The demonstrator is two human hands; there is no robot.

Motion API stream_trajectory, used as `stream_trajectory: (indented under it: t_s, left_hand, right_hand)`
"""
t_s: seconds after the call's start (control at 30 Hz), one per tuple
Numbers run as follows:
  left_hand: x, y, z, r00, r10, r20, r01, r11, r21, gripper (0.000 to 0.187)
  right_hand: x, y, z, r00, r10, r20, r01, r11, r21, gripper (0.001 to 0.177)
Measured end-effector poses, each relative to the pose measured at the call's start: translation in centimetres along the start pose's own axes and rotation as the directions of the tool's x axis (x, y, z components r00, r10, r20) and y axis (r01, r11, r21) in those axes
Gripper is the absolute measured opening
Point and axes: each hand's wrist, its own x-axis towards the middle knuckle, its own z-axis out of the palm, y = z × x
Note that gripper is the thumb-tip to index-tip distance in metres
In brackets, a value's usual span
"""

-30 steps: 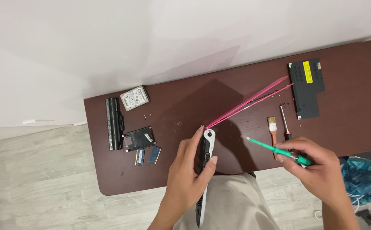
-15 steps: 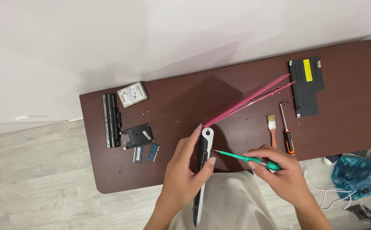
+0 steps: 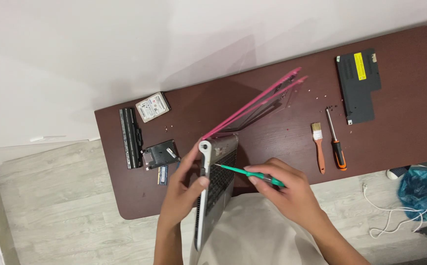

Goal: Disassembling and cleaning a laptop using various tools like a screwdriver and brush.

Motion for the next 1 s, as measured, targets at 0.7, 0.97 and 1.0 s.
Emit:
stream_trajectory:
  t_s: [0.7,0.97,1.0]
  left_hand:
    - [-0.5,-5.2,-5.2,0.948,-0.066,-0.313,0.04,0.995,-0.089,0.091]
    - [-0.4,-4.4,-5.9,0.94,-0.069,-0.335,0.047,0.996,-0.072,0.089]
    - [-0.4,-4.4,-6.0,0.936,-0.074,-0.345,0.048,0.995,-0.083,0.089]
  right_hand:
    - [-2.3,15.8,4.7,0.939,0.331,-0.088,-0.315,0.935,0.163,0.025]
    - [-1.7,12.2,4.8,0.935,0.35,-0.063,-0.335,0.927,0.17,0.026]
    - [-1.2,11.3,5.0,0.95,0.31,-0.042,-0.299,0.939,0.17,0.026]
